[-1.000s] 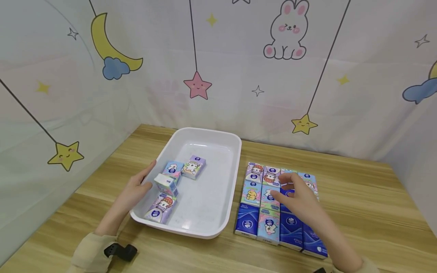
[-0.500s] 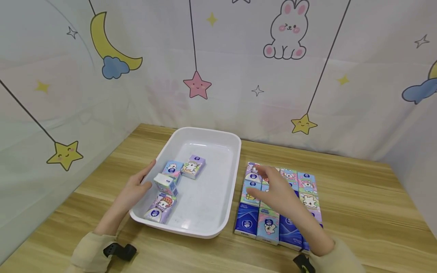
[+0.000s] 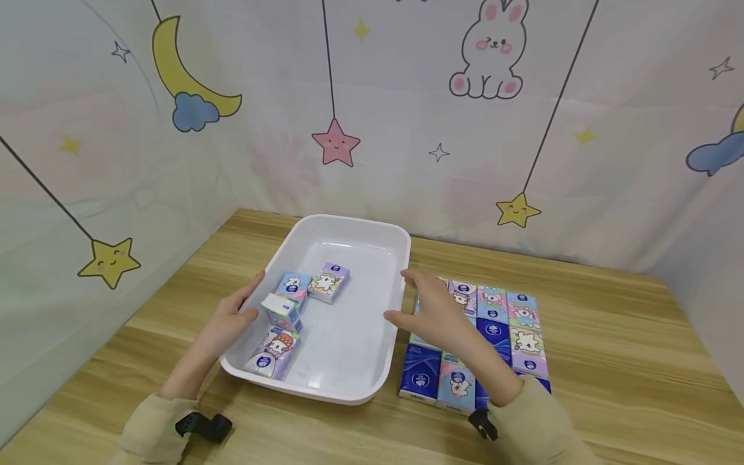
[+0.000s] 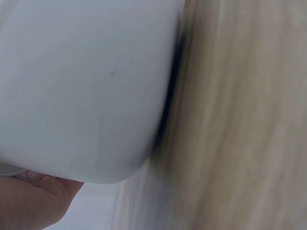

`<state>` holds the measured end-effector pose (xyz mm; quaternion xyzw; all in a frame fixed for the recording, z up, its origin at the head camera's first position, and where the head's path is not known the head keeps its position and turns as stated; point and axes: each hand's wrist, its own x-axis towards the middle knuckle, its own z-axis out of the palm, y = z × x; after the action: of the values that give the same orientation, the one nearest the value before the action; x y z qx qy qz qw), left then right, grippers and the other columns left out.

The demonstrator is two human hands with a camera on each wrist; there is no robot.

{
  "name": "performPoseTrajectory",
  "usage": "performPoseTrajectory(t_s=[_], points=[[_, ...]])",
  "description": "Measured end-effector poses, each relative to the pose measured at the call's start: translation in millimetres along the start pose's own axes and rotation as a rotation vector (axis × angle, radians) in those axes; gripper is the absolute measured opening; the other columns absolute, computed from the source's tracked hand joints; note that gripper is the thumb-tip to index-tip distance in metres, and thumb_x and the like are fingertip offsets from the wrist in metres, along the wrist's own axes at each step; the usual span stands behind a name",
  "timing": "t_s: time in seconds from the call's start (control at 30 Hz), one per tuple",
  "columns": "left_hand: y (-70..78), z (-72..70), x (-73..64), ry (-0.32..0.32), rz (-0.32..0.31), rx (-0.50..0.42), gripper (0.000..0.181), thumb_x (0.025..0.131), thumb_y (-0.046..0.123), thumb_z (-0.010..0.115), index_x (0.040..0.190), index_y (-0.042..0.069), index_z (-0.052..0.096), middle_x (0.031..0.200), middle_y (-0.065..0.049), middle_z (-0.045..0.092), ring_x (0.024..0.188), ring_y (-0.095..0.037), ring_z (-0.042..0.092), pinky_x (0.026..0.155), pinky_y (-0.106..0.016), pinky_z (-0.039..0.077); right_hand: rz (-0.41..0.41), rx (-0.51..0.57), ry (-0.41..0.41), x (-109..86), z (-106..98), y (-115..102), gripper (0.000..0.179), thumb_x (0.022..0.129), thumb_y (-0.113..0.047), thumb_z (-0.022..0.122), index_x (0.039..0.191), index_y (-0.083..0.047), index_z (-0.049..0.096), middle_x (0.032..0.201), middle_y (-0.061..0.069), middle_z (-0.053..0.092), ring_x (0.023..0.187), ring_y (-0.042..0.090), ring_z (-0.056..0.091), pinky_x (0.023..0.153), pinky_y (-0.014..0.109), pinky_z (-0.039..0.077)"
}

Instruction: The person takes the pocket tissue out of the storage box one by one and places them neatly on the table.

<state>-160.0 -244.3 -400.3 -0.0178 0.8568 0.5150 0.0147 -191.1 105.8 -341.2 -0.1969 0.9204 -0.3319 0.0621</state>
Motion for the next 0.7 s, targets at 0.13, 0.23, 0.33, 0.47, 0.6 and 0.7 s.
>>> performPoseTrajectory(t_s=[0.13,0.23,0.33,0.47,0.6,0.7], points=[[0.8,0.1,-0.2,0.0,0.006,-0.002,0.069,0.089,-0.003,0.041,0.153,0.014,0.021,0.161,-0.012,0.016,0.145,-0.041,0.021,0.116,-0.058,0.023,0.001,0.002,-0.028,8.6,5.6,-5.3,0.078,0.082,-0.034,0.074,0.143,-0.003,0.038,0.143,0.021,0.047,0.129,0.04,0.048,0.096,0.055,0.051],[0.5,0.2,0.0,0.0,0.009,-0.001,0.069,0.089,-0.002,0.041,0.153,0.014,0.021,0.161,-0.012,0.017,0.145,-0.041,0.021,0.116,-0.058,0.023,-0.023,-0.005,-0.035,15.1,10.4,-8.1,0.078,0.081,-0.033,0.075,0.142,-0.001,0.039,0.142,0.021,0.048,0.129,0.041,0.049,0.096,0.053,0.052],[0.1,0.2,0.1,0.002,0.01,0.0,0.069,0.089,-0.002,0.041,0.153,0.013,0.021,0.16,-0.012,0.017,0.145,-0.041,0.021,0.115,-0.058,0.023,-0.04,-0.014,-0.045,21.0,15.0,-10.9,0.078,0.08,-0.033,0.076,0.142,-0.001,0.04,0.141,0.021,0.049,0.128,0.04,0.049,0.098,0.054,0.051],[-0.5,0.0,0.4,0.005,0.008,0.0,0.069,0.089,-0.003,0.041,0.153,0.012,0.021,0.16,-0.012,0.017,0.145,-0.041,0.02,0.116,-0.058,0.023,-0.041,-0.034,-0.072,28.0,20.7,-14.1,0.08,0.08,-0.035,0.076,0.143,-0.001,0.039,0.142,0.02,0.047,0.128,0.039,0.048,0.1,0.055,0.048],[-1.4,0.1,1.0,0.007,0.01,0.005,0.069,0.089,-0.003,0.041,0.153,0.012,0.022,0.16,-0.012,0.017,0.146,-0.04,0.02,0.116,-0.057,0.022,-0.039,-0.081,-0.09,35.8,25.7,-17.0,0.084,0.079,-0.039,0.075,0.143,-0.001,0.038,0.144,0.02,0.046,0.129,0.038,0.048,0.102,0.054,0.047],[-1.5,0.1,1.2,0.009,0.013,0.01,0.069,0.089,-0.003,0.041,0.153,0.013,0.022,0.16,-0.013,0.018,0.146,-0.04,0.02,0.116,-0.057,0.022,-0.044,-0.1,-0.095,40.7,29.6,-19.0,0.085,0.078,-0.039,0.076,0.143,0.0,0.039,0.144,0.021,0.046,0.129,0.038,0.048,0.103,0.056,0.046]])
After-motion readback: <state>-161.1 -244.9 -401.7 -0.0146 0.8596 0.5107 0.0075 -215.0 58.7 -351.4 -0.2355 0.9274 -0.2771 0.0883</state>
